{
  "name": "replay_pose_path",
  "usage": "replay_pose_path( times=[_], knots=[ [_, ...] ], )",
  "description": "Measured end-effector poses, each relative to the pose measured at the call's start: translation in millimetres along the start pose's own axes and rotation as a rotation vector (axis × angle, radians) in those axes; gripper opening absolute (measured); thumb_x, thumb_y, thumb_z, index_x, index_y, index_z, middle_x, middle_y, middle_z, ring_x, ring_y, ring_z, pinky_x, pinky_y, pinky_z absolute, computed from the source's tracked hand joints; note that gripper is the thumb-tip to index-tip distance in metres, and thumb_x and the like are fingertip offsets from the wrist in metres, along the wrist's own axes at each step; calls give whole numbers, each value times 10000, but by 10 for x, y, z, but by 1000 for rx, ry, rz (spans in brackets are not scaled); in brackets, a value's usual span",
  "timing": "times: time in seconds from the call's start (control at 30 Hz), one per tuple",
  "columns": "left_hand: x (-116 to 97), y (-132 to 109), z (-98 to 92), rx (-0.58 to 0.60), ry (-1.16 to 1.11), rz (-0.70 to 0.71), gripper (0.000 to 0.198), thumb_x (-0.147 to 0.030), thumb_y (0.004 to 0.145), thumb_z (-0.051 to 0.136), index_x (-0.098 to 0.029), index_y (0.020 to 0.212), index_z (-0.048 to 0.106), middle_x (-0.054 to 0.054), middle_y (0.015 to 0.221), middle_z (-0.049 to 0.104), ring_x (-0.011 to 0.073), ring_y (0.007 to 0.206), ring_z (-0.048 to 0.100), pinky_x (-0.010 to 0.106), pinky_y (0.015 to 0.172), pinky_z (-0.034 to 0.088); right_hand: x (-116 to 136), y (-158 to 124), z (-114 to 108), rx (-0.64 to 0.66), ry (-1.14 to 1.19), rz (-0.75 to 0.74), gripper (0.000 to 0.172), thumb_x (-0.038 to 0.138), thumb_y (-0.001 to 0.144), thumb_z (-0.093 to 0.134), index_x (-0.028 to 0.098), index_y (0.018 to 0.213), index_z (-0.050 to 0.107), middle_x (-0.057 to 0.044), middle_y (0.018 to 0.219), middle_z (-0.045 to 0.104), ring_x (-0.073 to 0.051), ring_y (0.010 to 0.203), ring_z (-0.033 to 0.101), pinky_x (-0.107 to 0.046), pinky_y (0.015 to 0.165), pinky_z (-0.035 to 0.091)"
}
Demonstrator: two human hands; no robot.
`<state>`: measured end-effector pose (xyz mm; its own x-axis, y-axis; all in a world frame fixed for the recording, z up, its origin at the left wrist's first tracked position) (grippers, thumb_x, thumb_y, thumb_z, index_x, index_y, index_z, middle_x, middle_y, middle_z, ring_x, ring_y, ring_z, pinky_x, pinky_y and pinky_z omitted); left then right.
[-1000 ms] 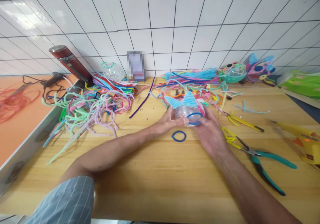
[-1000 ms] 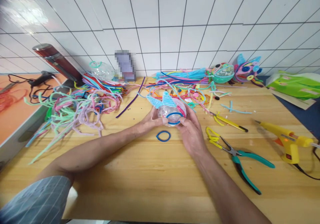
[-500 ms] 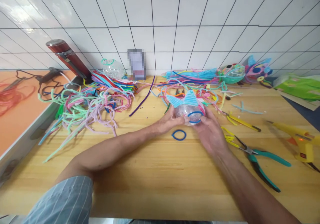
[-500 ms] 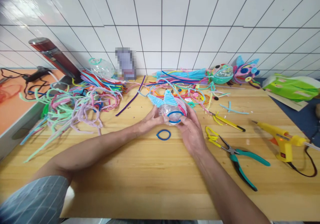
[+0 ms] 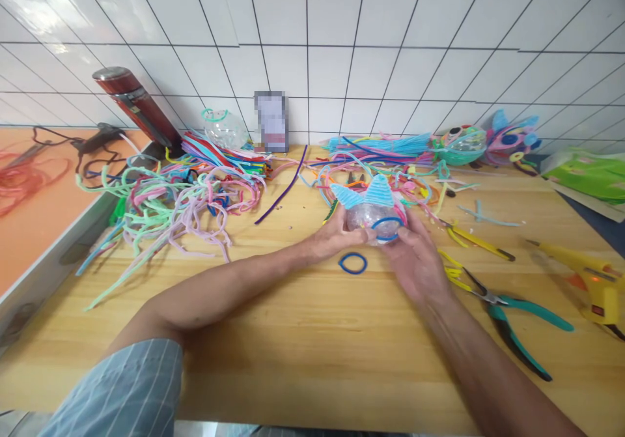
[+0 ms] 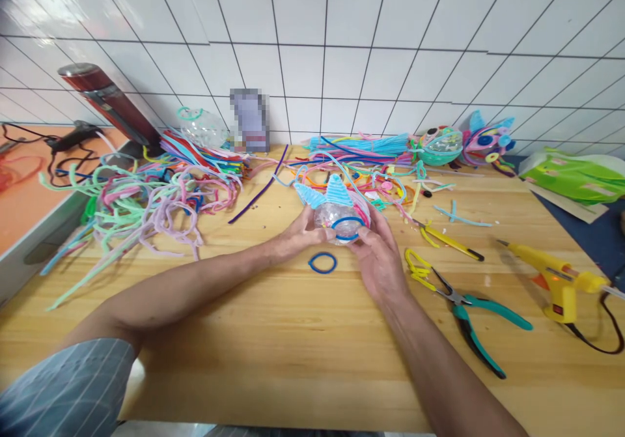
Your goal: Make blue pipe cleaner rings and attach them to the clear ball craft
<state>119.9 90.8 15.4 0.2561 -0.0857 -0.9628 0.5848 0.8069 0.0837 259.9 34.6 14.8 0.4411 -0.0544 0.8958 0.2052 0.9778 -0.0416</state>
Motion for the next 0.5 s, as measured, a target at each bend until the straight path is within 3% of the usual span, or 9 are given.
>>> replay_pose_path(
  times=[0.27, 0.5],
  knots=[
    [-79, 30, 53, 72, -95, 17, 811, -583, 753, 873, -170, 1371, 551, 174, 1391, 667, 361, 1333, 620, 528, 1169, 459, 17, -45, 30, -43, -10, -44, 445, 293, 815, 771, 378, 1249, 718, 27, 1435, 696, -267, 1355, 619, -494, 1095, 554],
    [-136, 49, 52, 55, -17, 37, 785, -610, 741, 867, -175, 1330, 587, 158, 1335, 699, 353, 1281, 646, 488, 1130, 487, 28, -46, 26, -32, -22, -62, 448, 310, 810, 784, 376, 1249, 720, 15, 1462, 681, -287, 1396, 599, -509, 1092, 563]
  ],
)
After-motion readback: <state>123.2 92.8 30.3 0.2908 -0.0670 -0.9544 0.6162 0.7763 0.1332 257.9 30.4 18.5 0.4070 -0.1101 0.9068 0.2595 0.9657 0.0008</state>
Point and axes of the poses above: each hand's wrist, its own y-axis towards the middle knuckle, its own z-axis out of the palm, x = y × z, the point moved 7 cm from there along y, towards the middle knuckle
